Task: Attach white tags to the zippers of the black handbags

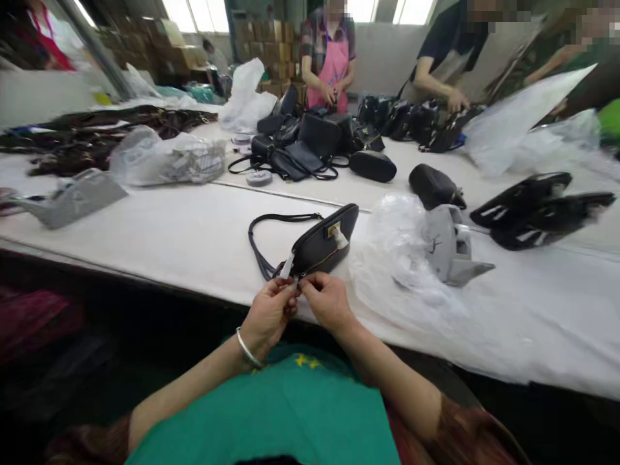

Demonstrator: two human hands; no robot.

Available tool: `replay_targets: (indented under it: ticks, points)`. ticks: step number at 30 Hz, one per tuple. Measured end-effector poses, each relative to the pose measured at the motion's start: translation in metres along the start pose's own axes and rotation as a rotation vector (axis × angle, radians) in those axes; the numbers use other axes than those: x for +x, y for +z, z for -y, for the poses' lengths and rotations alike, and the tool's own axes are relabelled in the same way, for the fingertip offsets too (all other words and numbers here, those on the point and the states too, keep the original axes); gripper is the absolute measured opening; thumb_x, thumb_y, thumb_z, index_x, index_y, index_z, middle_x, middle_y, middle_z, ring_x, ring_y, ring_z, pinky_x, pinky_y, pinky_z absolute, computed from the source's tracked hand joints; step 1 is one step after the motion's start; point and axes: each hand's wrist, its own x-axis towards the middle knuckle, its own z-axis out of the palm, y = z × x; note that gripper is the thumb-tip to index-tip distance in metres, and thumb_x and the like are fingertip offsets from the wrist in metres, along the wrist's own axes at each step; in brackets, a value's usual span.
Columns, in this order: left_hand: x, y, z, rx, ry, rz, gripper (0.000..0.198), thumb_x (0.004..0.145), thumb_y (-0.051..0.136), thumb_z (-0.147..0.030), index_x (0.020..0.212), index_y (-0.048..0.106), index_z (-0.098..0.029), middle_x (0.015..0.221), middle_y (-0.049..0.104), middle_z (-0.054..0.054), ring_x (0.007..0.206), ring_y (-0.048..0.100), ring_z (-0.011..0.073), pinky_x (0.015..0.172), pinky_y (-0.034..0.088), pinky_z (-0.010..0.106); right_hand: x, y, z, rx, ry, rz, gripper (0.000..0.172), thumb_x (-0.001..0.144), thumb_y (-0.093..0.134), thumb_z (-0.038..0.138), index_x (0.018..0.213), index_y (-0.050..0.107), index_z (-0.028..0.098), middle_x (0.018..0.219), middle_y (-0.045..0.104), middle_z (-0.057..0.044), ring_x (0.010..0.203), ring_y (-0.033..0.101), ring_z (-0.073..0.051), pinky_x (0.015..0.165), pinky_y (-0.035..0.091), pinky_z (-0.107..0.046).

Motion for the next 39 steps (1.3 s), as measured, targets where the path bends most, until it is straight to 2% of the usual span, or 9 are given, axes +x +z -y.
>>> replay_targets:
  ticks: [3,7,10,14,19,26,30,34,39]
  points:
    - [0.001,0.001,-0.001,-0.023,-0.039,-0.014,0.042,0.06,0.084,-0.017,0.088,0.053,-0.016,0.066,0.059,-0.003,0.049,0.048,0.0033,0.045,0.036,0.013,-0.001,-0.001,-0.004,-0.032,-0.039,-0.031,0.025,0.08,0.059,0.035,0.072,0.072,0.016,0.07,0.072,-0.004,0.065,0.063,-0.018,0.061,0.045,-0.027]
    - [0.001,0.001,-0.005,-0.057,-0.095,-0.042,0.034,0.067,0.076,-0.008,0.089,0.052,-0.016,0.068,0.062,-0.001,0.049,0.05,0.004,0.046,0.04,0.013,0.001,0.001,-0.008,-0.032,-0.002,-0.056,0.023,0.078,0.059,0.035,0.072,0.072,0.017,0.069,0.072,-0.004,0.065,0.063,-0.018,0.061,0.045,-0.028]
    - [0.001,0.001,-0.006,-0.082,-0.151,-0.059,0.025,0.076,0.067,-0.004,0.091,0.051,-0.016,0.069,0.063,0.0,0.049,0.052,0.0045,0.045,0.043,0.013,0.002,0.007,-0.01,0.046,0.088,-0.021,0.023,0.076,0.061,0.036,0.069,0.071,0.017,0.066,0.07,-0.004,0.062,0.06,-0.017,0.058,0.044,-0.027]
    - [0.004,-0.002,-0.007,-0.123,-0.241,-0.016,0.014,0.086,0.059,-0.003,0.092,0.053,-0.014,0.071,0.061,0.001,0.048,0.052,0.0035,0.043,0.044,0.012,0.003,0.014,-0.012,0.298,0.276,0.031,0.027,0.07,0.068,0.043,0.07,0.068,0.016,0.059,0.064,-0.001,0.046,0.048,-0.011,0.045,0.036,-0.024]
    - [0.005,-0.005,-0.01,-0.158,-0.329,0.004,0.008,0.09,0.056,-0.003,0.09,0.056,-0.011,0.071,0.06,0.0,0.047,0.052,0.0022,0.041,0.044,0.011,0.006,0.019,-0.016,0.509,0.405,0.08,0.034,0.061,0.076,0.045,0.07,0.065,0.015,0.053,0.059,0.001,0.04,0.039,-0.007,0.038,0.026,-0.021]
    - [0.0,-0.001,-0.008,-0.064,-0.307,-0.007,0.007,0.088,0.059,-0.004,0.089,0.059,-0.01,0.072,0.061,0.001,0.047,0.052,0.0017,0.041,0.042,0.01,0.008,0.022,-0.029,0.428,0.485,0.075,0.037,0.06,0.081,0.046,0.064,0.06,0.015,0.049,0.055,0.002,0.039,0.042,-0.007,0.037,0.026,-0.02]
    - [0.0,0.0,-0.006,-0.023,-0.244,-0.033,0.008,0.087,0.061,-0.004,0.087,0.058,-0.012,0.072,0.062,0.001,0.049,0.053,0.0028,0.041,0.043,0.011,0.0,0.017,-0.028,0.583,0.47,0.08,0.037,0.062,0.082,0.044,0.066,0.059,0.016,0.047,0.051,0.005,0.038,0.038,-0.005,0.036,0.025,-0.018]
    - [0.001,-0.002,-0.005,-0.049,-0.258,-0.022,0.006,0.087,0.062,-0.006,0.088,0.059,-0.011,0.073,0.062,0.001,0.049,0.054,0.0028,0.041,0.043,0.011,-0.004,0.008,-0.024,0.842,0.496,0.204,0.032,0.066,0.083,0.036,0.081,0.064,0.015,0.052,0.049,0.007,0.037,0.029,-0.002,0.034,0.019,-0.015]
    - [0.004,-0.005,-0.009,-0.156,-0.387,-0.007,0.003,0.088,0.063,-0.008,0.089,0.062,-0.011,0.07,0.06,-0.001,0.046,0.053,0.0015,0.04,0.043,0.01,0.004,0.006,-0.027,1.055,0.553,0.471,0.026,0.075,0.078,0.03,0.09,0.065,0.013,0.045,0.032,0.013,0.036,0.013,-0.001,0.033,0.013,-0.013]
